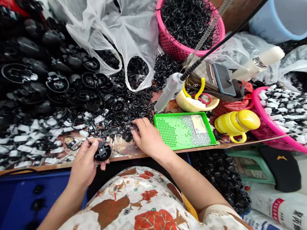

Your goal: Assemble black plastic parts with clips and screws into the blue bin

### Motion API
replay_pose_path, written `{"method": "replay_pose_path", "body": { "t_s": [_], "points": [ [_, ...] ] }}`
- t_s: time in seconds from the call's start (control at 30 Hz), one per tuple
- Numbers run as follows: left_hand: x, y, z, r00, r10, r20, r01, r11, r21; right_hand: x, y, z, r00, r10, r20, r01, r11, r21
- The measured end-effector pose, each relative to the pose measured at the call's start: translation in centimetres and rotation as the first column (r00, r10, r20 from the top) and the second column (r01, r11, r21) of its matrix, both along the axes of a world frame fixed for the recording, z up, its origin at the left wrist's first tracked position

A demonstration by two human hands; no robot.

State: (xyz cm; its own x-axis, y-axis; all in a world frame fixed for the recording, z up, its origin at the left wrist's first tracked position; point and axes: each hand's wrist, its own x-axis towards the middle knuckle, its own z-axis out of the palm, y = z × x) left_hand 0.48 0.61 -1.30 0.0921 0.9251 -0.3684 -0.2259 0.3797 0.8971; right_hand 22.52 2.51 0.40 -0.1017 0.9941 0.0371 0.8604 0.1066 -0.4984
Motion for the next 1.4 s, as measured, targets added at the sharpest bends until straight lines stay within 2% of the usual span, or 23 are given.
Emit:
{"method": "replay_pose_path", "body": {
  "t_s": [0.13, 0.23, 0.3, 0.37, 0.47, 0.53, 0.63, 0.73, 0.87, 1.03, 1.13, 1.2, 1.3, 1.4],
  "points": [
    [0.1, 0.0, 0.5, 1.000, 0.020, 0.006, -0.020, 1.000, -0.008, -1.3, -1.2, -1.7, 0.998, 0.064, -0.002, -0.064, 0.998, 0.001],
    [0.3, 0.0, 1.0, 0.998, 0.006, 0.060, -0.002, 0.998, -0.067, -1.5, -1.3, -2.2, 0.996, 0.045, -0.074, -0.045, 0.999, 0.009],
    [0.3, 0.0, 1.1, 0.993, -0.015, 0.113, 0.027, 0.994, -0.106, -1.1, -1.3, -1.3, 0.986, 0.050, -0.156, -0.037, 0.995, 0.089],
    [0.3, 0.0, 1.1, 0.989, -0.036, 0.145, 0.054, 0.991, -0.125, -0.7, -1.3, 0.4, 0.974, 0.114, -0.193, -0.078, 0.979, 0.187],
    [0.4, 0.0, 0.8, 0.984, -0.084, 0.157, 0.102, 0.989, -0.109, -0.8, -1.6, 3.1, 0.934, 0.318, -0.165, -0.270, 0.927, 0.258],
    [0.6, 0.0, 0.5, 0.976, -0.127, 0.174, 0.144, 0.986, -0.083, -1.3, -1.7, 4.2, 0.883, 0.453, -0.118, -0.413, 0.873, 0.260],
    [0.9, -0.2, 0.2, 0.965, -0.180, 0.191, 0.190, 0.981, -0.035, -2.1, -1.5, 4.5, 0.825, 0.561, -0.064, -0.537, 0.814, 0.221],
    [1.0, -0.2, 0.1, 0.965, -0.201, 0.168, 0.203, 0.979, 0.004, -2.5, -1.0, 4.2, 0.812, 0.582, -0.048, -0.567, 0.805, 0.174],
    [0.8, -0.3, 0.5, 0.971, -0.190, 0.149, 0.191, 0.982, 0.007, -2.6, -0.8, 4.0, 0.818, 0.572, -0.056, -0.561, 0.816, 0.140],
    [1.0, -0.4, 1.3, 0.975, -0.213, 0.060, 0.210, 0.977, 0.040, -2.7, -0.9, 3.3, 0.802, 0.591, -0.093, -0.565, 0.799, 0.206],
    [0.9, -0.3, 1.5, 0.978, -0.166, 0.129, 0.169, 0.986, -0.009, -2.6, -1.2, 2.6, 0.801, 0.588, -0.112, -0.556, 0.800, 0.228],
    [0.6, -0.1, 1.5, 0.972, -0.120, 0.204, 0.138, 0.988, -0.074, -2.5, -1.4, 2.2, 0.828, 0.541, -0.146, -0.494, 0.828, 0.267],
    [0.1, 0.3, 1.3, 0.961, -0.076, 0.266, 0.124, 0.978, -0.167, -2.3, -1.7, 1.8, 0.881, 0.399, -0.254, -0.296, 0.885, 0.359],
    [-0.2, 0.6, 1.2, 0.954, -0.030, 0.299, 0.104, 0.966, -0.237, -2.2, -2.0, 1.6, 0.898, 0.271, -0.346, -0.131, 0.916, 0.379]
  ]
}}
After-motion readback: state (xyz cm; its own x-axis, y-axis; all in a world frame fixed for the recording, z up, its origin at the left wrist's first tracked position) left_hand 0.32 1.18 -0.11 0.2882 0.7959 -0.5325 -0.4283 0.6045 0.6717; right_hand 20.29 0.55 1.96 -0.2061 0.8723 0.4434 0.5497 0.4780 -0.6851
